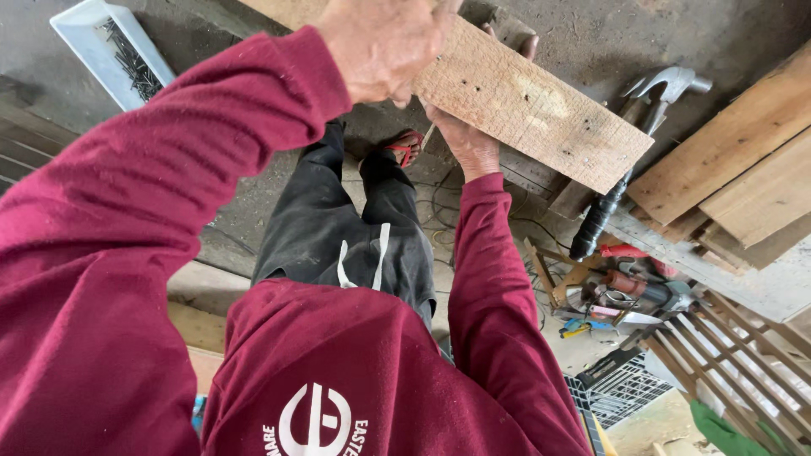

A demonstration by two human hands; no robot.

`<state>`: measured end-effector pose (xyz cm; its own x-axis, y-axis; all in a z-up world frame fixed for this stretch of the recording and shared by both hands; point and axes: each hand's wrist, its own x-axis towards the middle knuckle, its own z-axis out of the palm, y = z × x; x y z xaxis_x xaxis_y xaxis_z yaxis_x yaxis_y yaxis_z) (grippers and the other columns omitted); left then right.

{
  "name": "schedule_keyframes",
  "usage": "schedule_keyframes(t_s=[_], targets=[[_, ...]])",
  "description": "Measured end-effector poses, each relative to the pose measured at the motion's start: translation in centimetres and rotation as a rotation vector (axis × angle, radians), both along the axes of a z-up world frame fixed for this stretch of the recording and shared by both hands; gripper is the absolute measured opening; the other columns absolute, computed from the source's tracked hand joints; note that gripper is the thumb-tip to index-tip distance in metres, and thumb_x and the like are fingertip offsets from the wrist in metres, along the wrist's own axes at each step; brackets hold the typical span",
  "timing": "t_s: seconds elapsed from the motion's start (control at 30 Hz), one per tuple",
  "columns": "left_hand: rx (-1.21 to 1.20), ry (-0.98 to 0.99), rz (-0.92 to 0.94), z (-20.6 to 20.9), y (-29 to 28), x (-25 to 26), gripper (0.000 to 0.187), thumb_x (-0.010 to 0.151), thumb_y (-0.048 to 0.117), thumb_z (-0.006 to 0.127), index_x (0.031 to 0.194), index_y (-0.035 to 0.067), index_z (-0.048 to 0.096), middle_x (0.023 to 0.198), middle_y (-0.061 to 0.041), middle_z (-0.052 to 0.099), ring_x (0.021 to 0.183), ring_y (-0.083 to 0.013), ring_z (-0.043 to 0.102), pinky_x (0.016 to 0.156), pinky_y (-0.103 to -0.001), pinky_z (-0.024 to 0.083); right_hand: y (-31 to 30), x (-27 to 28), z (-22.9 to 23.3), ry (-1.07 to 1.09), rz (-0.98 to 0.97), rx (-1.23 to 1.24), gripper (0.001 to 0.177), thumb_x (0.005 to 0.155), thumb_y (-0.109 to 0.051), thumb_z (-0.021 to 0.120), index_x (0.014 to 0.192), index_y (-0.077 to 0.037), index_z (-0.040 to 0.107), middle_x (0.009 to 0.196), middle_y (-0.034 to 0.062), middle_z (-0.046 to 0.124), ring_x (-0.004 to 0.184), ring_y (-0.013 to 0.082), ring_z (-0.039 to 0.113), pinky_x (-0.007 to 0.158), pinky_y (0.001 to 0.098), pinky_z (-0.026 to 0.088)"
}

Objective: The person takes nails from a container, positions them on wooden boards, and hammers them into the wood.

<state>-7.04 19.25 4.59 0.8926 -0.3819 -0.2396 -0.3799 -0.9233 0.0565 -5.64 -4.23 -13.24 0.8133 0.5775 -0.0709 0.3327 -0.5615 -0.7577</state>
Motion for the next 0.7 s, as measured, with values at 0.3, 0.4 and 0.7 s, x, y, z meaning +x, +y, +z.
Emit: schedule_keyframes(t_s=[0.3,0.4,0.7], targets=[[0.058,-0.050,-0.037,-0.8,-1.1,0.2,0.097,0.073,0.033,0.082,0.146,-0.015,0.040,0.075,-0.007,0.071,0.068,-0.0179,0.072,0.058,-0.030,0.054,-0.9,-0.2,-2.5,0.323,-0.062,0.405,0.108,0.090,-0.065,0.079,0.165,-0.020,0.016,0.170,0.0085,0.031,0.162,0.0289,0.025,0.140,0.0504,0.013],[0.047,-0.086,-0.027,-1.1,-1.0,0.0,0.092,0.074,0.029,0.080,0.146,-0.014,0.040,0.075,-0.007,0.070,0.065,-0.0170,0.071,0.054,-0.029,0.053,-1.2,-0.3,-3.3,0.346,-0.036,0.403,0.108,0.090,-0.068,0.076,0.167,-0.024,0.014,0.174,0.0082,0.029,0.165,0.0281,0.022,0.139,0.0486,0.010],[-0.331,0.048,0.155,0.7,-0.5,-0.7,0.076,0.088,0.024,0.073,0.143,-0.015,0.037,0.070,-0.009,0.066,0.045,-0.0119,0.056,0.045,-0.025,0.047,-1.5,-0.6,-2.4,-0.231,0.132,-0.060,0.100,0.096,-0.072,0.070,0.167,-0.023,0.020,0.169,0.0109,0.031,0.158,0.0319,0.021,0.132,0.0520,0.016]])
